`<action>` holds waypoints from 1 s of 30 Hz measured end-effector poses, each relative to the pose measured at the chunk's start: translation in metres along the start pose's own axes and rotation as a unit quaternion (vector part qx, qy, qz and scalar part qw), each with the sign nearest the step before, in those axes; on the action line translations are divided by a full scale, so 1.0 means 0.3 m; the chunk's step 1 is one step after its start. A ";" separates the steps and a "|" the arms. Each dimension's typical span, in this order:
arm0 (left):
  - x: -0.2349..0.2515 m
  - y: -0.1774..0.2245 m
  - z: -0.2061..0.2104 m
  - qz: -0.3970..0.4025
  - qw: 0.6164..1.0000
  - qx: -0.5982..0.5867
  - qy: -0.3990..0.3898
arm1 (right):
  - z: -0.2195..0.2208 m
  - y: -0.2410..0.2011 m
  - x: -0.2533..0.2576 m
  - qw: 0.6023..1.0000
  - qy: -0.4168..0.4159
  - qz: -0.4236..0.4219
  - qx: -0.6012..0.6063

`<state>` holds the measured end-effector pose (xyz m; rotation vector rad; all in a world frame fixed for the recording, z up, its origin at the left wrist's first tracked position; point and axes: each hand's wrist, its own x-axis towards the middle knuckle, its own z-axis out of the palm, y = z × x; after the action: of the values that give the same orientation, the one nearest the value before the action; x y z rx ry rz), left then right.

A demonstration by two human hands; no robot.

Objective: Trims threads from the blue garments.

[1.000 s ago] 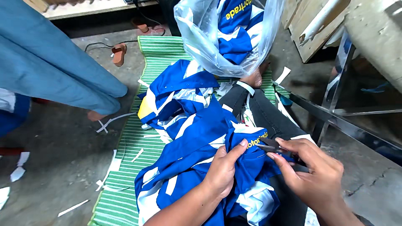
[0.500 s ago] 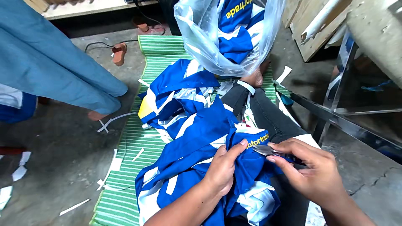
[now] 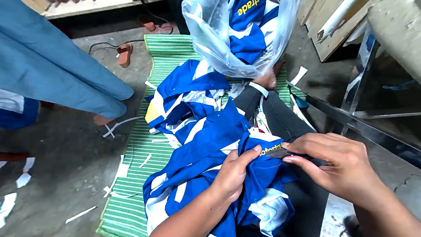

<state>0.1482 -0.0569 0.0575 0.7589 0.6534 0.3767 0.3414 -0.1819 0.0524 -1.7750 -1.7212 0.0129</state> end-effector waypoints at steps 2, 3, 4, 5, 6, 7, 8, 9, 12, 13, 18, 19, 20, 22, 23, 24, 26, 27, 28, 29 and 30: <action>0.001 0.000 -0.001 -0.001 1.000 -0.002 -0.001 | 0.000 0.006 0.003 1.000 -0.001 -0.005 0.002; 0.001 -0.001 -0.001 -0.002 1.000 -0.003 -0.002 | 0.000 0.008 0.004 1.000 -0.001 -0.006 0.004; 0.001 -0.001 -0.002 -0.003 1.000 -0.003 -0.003 | 0.001 0.010 0.005 1.000 -0.002 -0.006 0.006; 0.001 0.000 -0.002 -0.004 1.000 -0.003 -0.003 | 0.002 0.011 0.005 1.000 -0.003 -0.005 0.007; 0.001 0.001 -0.002 -0.005 1.000 -0.003 -0.003 | 0.003 0.013 0.005 1.000 -0.004 -0.003 0.006; 0.001 0.002 -0.001 -0.006 1.000 -0.003 -0.002 | 0.005 0.014 0.003 1.000 -0.006 0.000 0.007; 0.000 0.002 -0.002 -0.006 1.000 -0.002 -0.005 | 0.007 0.015 0.000 1.000 -0.005 0.005 0.010; -0.001 0.000 -0.003 -0.005 1.000 -0.004 -0.012 | 0.009 0.014 -0.004 1.000 -0.002 0.013 0.015; -0.012 -0.002 0.000 0.007 1.000 -0.016 -0.022 | 0.024 -0.002 -0.026 0.995 0.043 0.074 0.057; -0.015 -0.005 0.003 0.021 1.000 -0.016 -0.016 | 0.031 -0.015 -0.035 0.991 0.067 0.095 0.072; -0.014 -0.035 0.026 0.102 0.994 -0.011 0.048 | 0.092 -0.113 -0.076 0.977 0.169 0.121 0.049; -0.015 -0.038 0.030 0.107 0.993 -0.014 0.053 | 0.102 -0.130 -0.082 0.975 0.180 0.123 0.034; -0.018 -0.039 0.031 0.109 0.993 -0.015 0.052 | 0.109 -0.143 -0.086 0.974 0.188 0.124 0.020; -0.027 -0.038 0.028 0.110 0.993 -0.013 0.036 | 0.115 -0.159 -0.091 0.973 0.195 0.122 0.000; -0.029 -0.037 0.027 0.110 0.993 -0.010 0.031 | 0.115 -0.162 -0.092 0.973 0.196 0.120 -0.009; -0.030 -0.035 0.025 0.109 0.994 -0.008 0.027 | 0.114 -0.163 -0.092 0.973 0.196 0.117 -0.015; -0.030 -0.035 0.023 0.111 0.994 -0.006 0.021 | 0.111 -0.161 -0.093 0.974 0.195 0.114 -0.024; -0.029 -0.034 0.023 0.112 0.993 -0.006 0.021 | 0.109 -0.159 -0.093 0.974 0.194 0.113 -0.026; -0.029 -0.034 0.024 0.111 0.994 -0.007 0.022 | 0.108 -0.158 -0.094 0.974 0.193 0.112 -0.029; -0.029 -0.033 0.026 0.110 0.994 -0.008 0.024 | 0.106 -0.157 -0.094 0.975 0.191 0.111 -0.032; -0.029 -0.032 0.027 0.108 0.994 -0.008 0.026 | 0.106 -0.156 -0.094 0.975 0.190 0.109 -0.034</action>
<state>0.1481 -0.0721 0.0583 0.8083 0.6186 0.6004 0.2822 -0.1968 0.0367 -1.8666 -1.2654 -0.2772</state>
